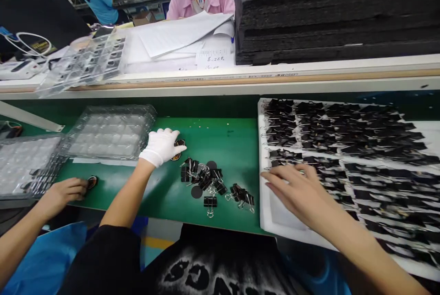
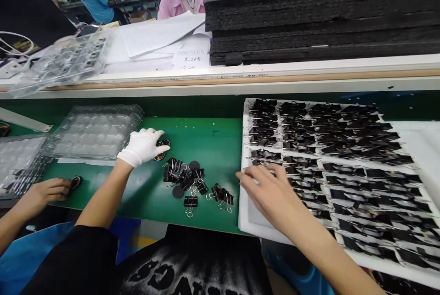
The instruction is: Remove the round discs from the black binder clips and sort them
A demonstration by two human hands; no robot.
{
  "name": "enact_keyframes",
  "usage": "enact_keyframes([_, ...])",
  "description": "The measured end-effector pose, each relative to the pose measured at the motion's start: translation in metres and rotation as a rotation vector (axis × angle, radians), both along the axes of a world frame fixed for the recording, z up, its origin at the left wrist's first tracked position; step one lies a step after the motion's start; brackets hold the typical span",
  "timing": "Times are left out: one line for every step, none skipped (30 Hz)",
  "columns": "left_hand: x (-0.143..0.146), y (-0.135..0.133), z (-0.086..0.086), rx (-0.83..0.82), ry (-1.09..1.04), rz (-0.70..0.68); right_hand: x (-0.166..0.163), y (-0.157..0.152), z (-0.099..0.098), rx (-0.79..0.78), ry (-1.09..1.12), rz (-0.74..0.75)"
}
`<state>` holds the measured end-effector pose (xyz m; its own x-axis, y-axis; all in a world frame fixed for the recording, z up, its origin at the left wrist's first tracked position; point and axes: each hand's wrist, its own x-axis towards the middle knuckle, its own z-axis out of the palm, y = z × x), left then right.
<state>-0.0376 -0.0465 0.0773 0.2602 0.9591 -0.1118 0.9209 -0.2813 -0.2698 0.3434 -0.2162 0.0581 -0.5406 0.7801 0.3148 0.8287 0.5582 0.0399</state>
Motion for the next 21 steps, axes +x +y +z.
enact_keyframes([-0.009,0.005,-0.008,-0.03,0.037,0.021,-0.018,0.003,0.003,-0.041,-0.022,0.039])
enact_keyframes([-0.013,0.009,-0.015,-0.052,0.057,0.021,-0.036,0.008,0.005,-0.082,-0.045,0.063])
enact_keyframes([-0.013,0.013,-0.021,-0.064,0.063,0.008,-0.054,0.016,0.005,-0.127,-0.068,0.071])
enact_keyframes([-0.01,0.017,-0.026,-0.068,0.062,-0.01,-0.069,0.026,0.004,-0.174,-0.078,0.064])
enact_keyframes([-0.006,0.019,-0.029,-0.064,0.058,-0.029,-0.084,0.038,0.002,-0.233,-0.076,0.046])
enact_keyframes([0.0,0.022,-0.032,-0.053,0.051,-0.048,-0.096,0.052,-0.001,-0.299,-0.058,0.023])
enact_keyframes([0.006,0.025,-0.033,-0.038,0.041,-0.07,-0.106,0.066,-0.005,-0.369,-0.028,0.006])
enact_keyframes([0.013,0.027,-0.034,-0.026,0.026,-0.097,-0.114,0.08,-0.008,-0.444,0.002,0.006])
enact_keyframes([0.019,0.029,-0.034,-0.022,0.004,-0.131,-0.119,0.094,-0.012,-0.52,0.022,0.028])
enact_keyframes([0.026,0.031,-0.036,-0.027,-0.026,-0.173,-0.123,0.107,-0.015,-0.59,0.033,0.07])
enact_keyframes([0.032,0.033,-0.038,-0.042,-0.061,-0.22,-0.125,0.118,-0.018,-0.645,0.036,0.122])
enact_keyframes([0.038,0.035,-0.04,-0.062,-0.098,-0.265,-0.125,0.126,-0.021,-0.679,0.03,0.176])
enact_keyframes([0.043,0.037,-0.044,-0.079,-0.134,-0.305,-0.124,0.132,-0.025,-0.69,0.016,0.23])
enact_keyframes([0.047,0.039,-0.048,-0.087,-0.168,-0.337,-0.122,0.135,-0.028,-0.676,-0.001,0.278])
enact_keyframes([0.05,0.04,-0.052,-0.085,-0.201,-0.361,-0.12,0.136,-0.031,-0.642,-0.015,0.31])
enact_keyframes([0.052,0.041,-0.057,-0.076,-0.236,-0.376,-0.117,0.136,-0.034,-0.599,-0.015,0.323])
enact_keyframes([0.054,0.043,-0.061,-0.065,-0.273,-0.384,-0.114,0.135,-0.037,-0.559,0.007,0.312])
enact_keyframes([0.054,0.044,-0.066,-0.057,-0.311,-0.394,-0.111,0.133,-0.039,-0.528,0.061,0.271])
enact_keyframes([0.054,0.045,-0.07,-0.053,-0.347,-0.403,-0.109,0.133,-0.041,-0.515,0.148,0.201])
enact_keyframes([0.053,0.046,-0.073,-0.051,-0.377,-0.409,-0.108,0.133,-0.043,-0.525,0.261,0.115])
enact_keyframes([0.053,0.047,-0.076,-0.051,-0.4,-0.415,-0.108,0.135,-0.044,-0.558,0.389,0.03])
